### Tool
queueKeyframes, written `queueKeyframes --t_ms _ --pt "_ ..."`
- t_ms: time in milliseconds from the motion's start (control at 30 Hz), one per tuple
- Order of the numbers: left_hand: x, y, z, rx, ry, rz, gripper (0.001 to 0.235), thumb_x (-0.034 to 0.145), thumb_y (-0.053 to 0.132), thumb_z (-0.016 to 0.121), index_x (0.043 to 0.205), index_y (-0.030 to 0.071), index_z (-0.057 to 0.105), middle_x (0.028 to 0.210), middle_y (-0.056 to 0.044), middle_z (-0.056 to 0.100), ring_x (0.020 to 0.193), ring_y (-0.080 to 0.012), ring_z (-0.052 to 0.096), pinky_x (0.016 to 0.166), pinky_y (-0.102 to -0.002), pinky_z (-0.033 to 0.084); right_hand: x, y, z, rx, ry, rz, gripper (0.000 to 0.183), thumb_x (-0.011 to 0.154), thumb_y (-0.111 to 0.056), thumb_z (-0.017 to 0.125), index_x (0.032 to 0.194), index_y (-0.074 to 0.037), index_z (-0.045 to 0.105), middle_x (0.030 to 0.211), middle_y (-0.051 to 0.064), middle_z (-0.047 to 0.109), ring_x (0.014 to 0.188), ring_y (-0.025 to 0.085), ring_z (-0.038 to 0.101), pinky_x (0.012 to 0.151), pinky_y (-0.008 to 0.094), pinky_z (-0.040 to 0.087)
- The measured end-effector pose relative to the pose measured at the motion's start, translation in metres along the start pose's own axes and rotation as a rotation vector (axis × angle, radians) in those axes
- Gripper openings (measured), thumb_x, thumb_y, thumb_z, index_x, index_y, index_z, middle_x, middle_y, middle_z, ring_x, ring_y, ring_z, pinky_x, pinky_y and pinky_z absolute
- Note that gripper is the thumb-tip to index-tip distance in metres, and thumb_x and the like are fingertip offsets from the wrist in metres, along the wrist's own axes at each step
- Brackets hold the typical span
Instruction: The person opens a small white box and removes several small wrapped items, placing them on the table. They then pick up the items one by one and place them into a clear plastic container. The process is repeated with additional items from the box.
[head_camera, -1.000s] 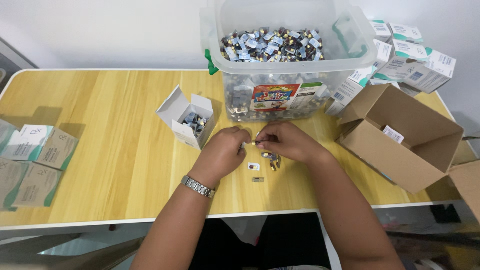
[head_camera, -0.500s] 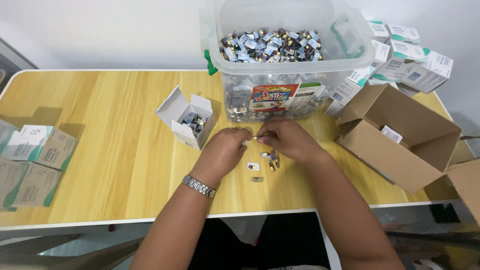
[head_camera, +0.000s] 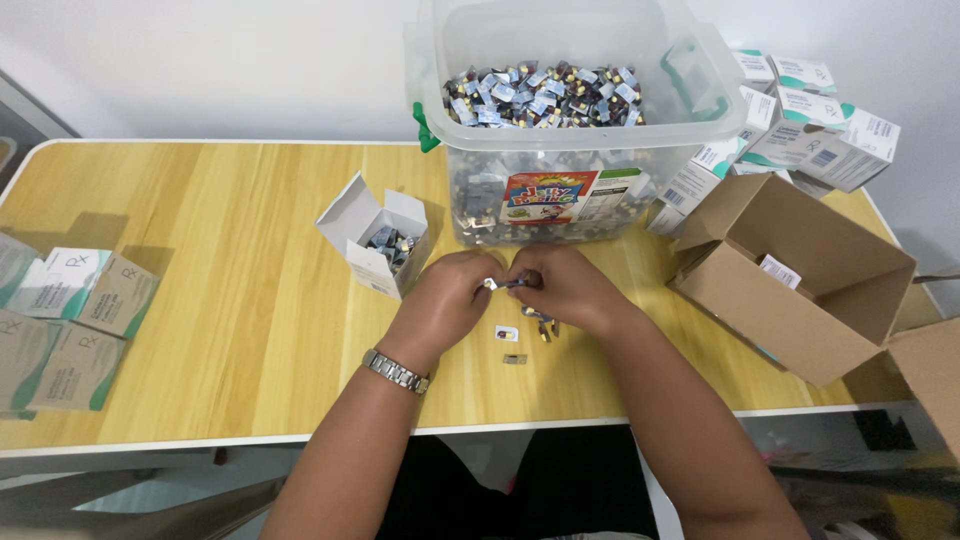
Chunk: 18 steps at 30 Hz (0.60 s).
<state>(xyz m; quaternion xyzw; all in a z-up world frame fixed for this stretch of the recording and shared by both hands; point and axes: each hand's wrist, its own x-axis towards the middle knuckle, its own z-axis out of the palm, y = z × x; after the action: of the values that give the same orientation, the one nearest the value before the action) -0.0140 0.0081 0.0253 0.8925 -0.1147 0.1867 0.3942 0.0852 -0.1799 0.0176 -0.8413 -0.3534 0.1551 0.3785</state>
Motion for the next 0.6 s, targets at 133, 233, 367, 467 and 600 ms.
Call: queueKeyframes --t_ms 133,233,367,467,600 --pt "0.002 0.004 0.0 0.064 0.18 0.157 0.009 0.085 -0.002 0.07 0.092 0.004 0.068 0.099 -0.012 0.072 0.099 -0.0331 0.067 0.084 -0.043 0.054 0.002 0.002 0.001 0.02 0.02 -0.029 0.011 0.082 -0.008 0.076 0.09 -0.001 0.072 0.072 0.006 0.068 0.065 0.013 0.063 0.06 0.031 0.051" --pt "-0.002 0.006 -0.007 0.144 0.345 0.299 0.009 0.085 -0.002 0.072 0.091 0.003 0.068 0.105 -0.01 0.071 0.101 -0.0309 0.068 0.085 -0.041 0.055 0.002 0.004 0.003 0.02 0.022 -0.056 0.011 0.081 -0.007 0.076 0.089 -0.001 0.071 0.074 0.006 0.07 0.066 0.012 0.065 0.061 0.03 0.052" --pt "-0.007 0.005 -0.018 0.268 0.559 0.378 0.014 0.084 -0.005 0.075 0.095 0.001 0.069 0.111 -0.011 0.07 0.102 -0.0314 0.068 0.088 -0.04 0.057 0.002 0.007 0.005 0.013 0.022 -0.06 0.011 0.081 -0.007 0.076 0.09 -0.001 0.071 0.074 0.005 0.069 0.066 0.011 0.065 0.061 0.029 0.052" --pt "-0.011 -0.001 -0.033 0.326 0.7 0.379 0.015 0.082 -0.009 0.073 0.093 0.001 0.068 0.112 -0.013 0.07 0.101 -0.0322 0.068 0.088 -0.042 0.057 0.002 0.004 0.006 0.16 0.041 -0.042 0.011 0.085 -0.008 0.077 0.091 -0.001 0.072 0.074 0.005 0.064 0.066 0.01 0.058 0.059 0.029 0.048" --pt "-0.013 -0.011 -0.047 0.358 0.747 0.254 0.015 0.084 -0.009 0.074 0.093 0.002 0.069 0.111 -0.011 0.071 0.103 -0.0321 0.068 0.089 -0.042 0.056 0.009 -0.018 0.006 0.156 0.13 -0.144 0.012 0.087 -0.01 0.081 0.091 -0.002 0.073 0.073 0.007 0.058 0.067 0.01 0.051 0.059 0.03 0.042"
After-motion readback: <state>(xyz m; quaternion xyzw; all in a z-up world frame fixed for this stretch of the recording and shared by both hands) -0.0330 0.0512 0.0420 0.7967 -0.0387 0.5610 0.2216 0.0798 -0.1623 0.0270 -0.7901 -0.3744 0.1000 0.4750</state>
